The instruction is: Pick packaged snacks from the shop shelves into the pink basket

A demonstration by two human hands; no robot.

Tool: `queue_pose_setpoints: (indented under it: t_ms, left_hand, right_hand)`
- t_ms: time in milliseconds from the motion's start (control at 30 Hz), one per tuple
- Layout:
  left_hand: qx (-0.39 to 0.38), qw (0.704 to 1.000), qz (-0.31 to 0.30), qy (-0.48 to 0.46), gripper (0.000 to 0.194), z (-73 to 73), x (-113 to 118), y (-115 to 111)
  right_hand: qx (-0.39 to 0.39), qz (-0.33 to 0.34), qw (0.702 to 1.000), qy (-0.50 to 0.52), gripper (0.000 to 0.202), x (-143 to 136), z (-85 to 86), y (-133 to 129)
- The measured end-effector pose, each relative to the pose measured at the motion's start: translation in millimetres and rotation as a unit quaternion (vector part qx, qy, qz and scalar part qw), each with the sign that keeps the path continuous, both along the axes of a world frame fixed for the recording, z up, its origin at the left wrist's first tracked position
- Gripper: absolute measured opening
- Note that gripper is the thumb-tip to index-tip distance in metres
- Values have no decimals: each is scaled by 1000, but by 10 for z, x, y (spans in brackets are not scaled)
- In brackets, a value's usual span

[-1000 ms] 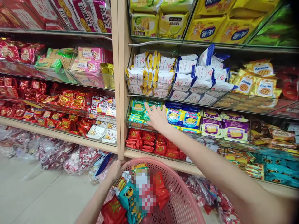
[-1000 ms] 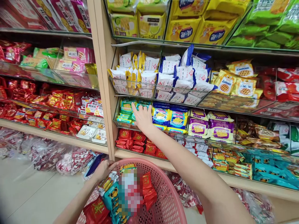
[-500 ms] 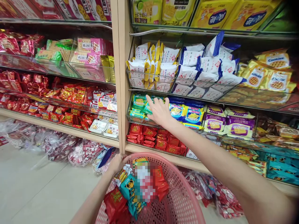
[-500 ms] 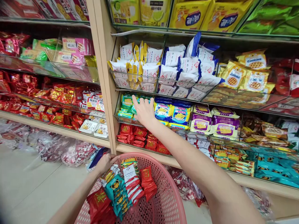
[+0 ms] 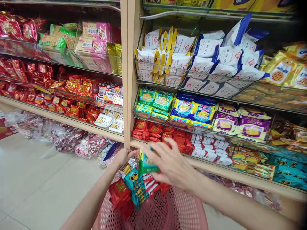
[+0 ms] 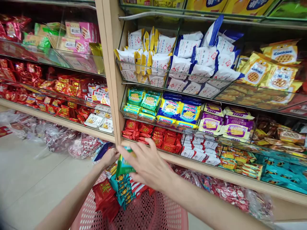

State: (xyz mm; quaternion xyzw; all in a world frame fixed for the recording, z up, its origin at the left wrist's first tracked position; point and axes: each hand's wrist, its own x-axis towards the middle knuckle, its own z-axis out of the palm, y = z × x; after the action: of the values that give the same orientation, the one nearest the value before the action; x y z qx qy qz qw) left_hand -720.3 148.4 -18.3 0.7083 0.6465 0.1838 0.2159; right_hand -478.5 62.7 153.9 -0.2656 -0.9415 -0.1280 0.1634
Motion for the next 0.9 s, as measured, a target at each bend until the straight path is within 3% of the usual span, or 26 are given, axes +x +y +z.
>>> queue_pose_setpoints:
  t_ms: [200,367,533,767,900]
  left_hand:
    - [10,1000,-9,19,48,10,16,-12]
    - [7,1000,-5,28,52,2,19,-31]
    - [12,999,-2,37,52,-26,13,-22]
    - [24,999,-2,48,55,-54,18,-18]
    - [24,999,0,49,54,-57,14,-36]
  right_hand:
    - [-144,102,982,-65,80,120,-927,-327]
    - [-149,180,963,-135,75,123,-1623,-431]
    - [-128,224,955,-145,66,43,-1932,-429]
    - [-73,223,967,-103,34,-131,-2318,-516]
    - [-63,226,966,-113,30,-248,-2549,-515]
